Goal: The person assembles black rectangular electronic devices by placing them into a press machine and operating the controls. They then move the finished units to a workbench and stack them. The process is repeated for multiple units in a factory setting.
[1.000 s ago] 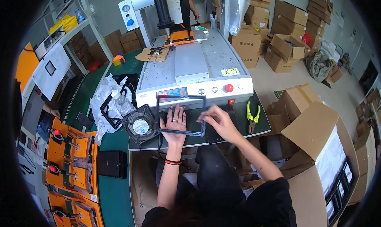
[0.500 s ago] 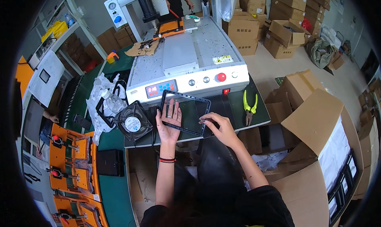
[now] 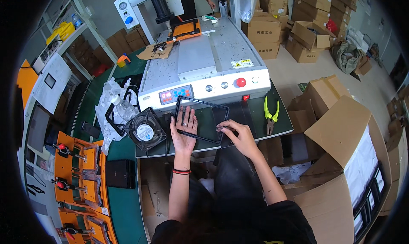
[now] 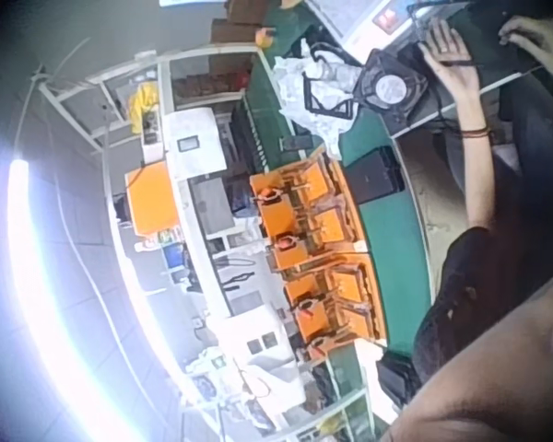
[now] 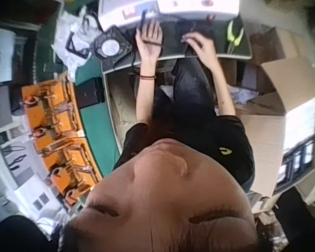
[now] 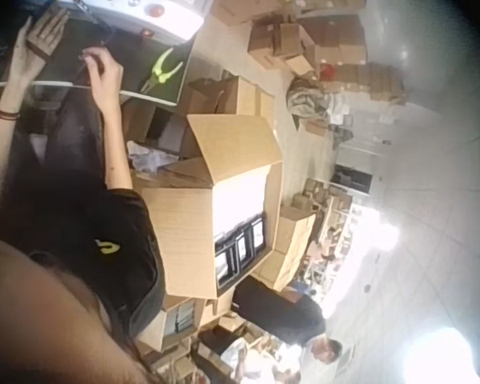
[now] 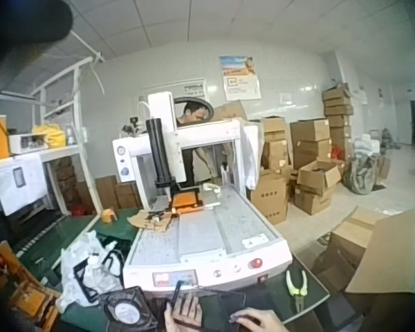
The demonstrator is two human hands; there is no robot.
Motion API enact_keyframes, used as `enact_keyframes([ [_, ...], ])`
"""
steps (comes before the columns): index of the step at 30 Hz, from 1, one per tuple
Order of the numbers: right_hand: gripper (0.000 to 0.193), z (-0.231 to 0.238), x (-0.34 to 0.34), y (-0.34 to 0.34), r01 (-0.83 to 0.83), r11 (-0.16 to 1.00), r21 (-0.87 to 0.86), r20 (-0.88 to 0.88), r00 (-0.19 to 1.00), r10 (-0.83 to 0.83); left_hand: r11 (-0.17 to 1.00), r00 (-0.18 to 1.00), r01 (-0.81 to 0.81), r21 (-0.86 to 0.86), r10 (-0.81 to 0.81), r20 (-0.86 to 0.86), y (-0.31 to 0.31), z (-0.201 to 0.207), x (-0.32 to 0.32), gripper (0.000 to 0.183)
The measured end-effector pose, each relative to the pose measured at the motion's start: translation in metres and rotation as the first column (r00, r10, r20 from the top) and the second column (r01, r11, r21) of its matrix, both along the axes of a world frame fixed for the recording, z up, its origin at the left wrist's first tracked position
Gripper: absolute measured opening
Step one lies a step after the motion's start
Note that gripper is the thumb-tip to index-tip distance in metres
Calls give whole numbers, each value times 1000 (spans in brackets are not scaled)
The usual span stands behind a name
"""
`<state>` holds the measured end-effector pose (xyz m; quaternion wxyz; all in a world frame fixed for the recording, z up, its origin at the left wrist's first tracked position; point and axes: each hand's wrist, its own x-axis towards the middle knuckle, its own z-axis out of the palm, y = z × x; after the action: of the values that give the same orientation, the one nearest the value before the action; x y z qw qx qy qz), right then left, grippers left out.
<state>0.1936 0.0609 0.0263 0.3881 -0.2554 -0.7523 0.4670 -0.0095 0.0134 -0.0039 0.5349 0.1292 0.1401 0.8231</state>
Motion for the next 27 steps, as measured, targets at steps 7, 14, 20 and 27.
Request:
enact_keyframes([
  [7,18,1,-1,-1,-6,999,-34,-15,1000,6,1000,1000,11,-3,-11,12,0,0,-1,55],
  [14,17,0,0,0,-22,998,-51,-28,999,21,1000,1000,17,3,-17,14,0,-1,-1,56],
  [20,17,-1,-1,1,-24,998,-52,-38,999,22,1000,999,17,-7,-17,37,0,0,-1,56],
  [27,18,-3,0,1,-30,998,-54,-22,999,29,1000,999,12,-7,-12,42,-1,0,1,54],
])
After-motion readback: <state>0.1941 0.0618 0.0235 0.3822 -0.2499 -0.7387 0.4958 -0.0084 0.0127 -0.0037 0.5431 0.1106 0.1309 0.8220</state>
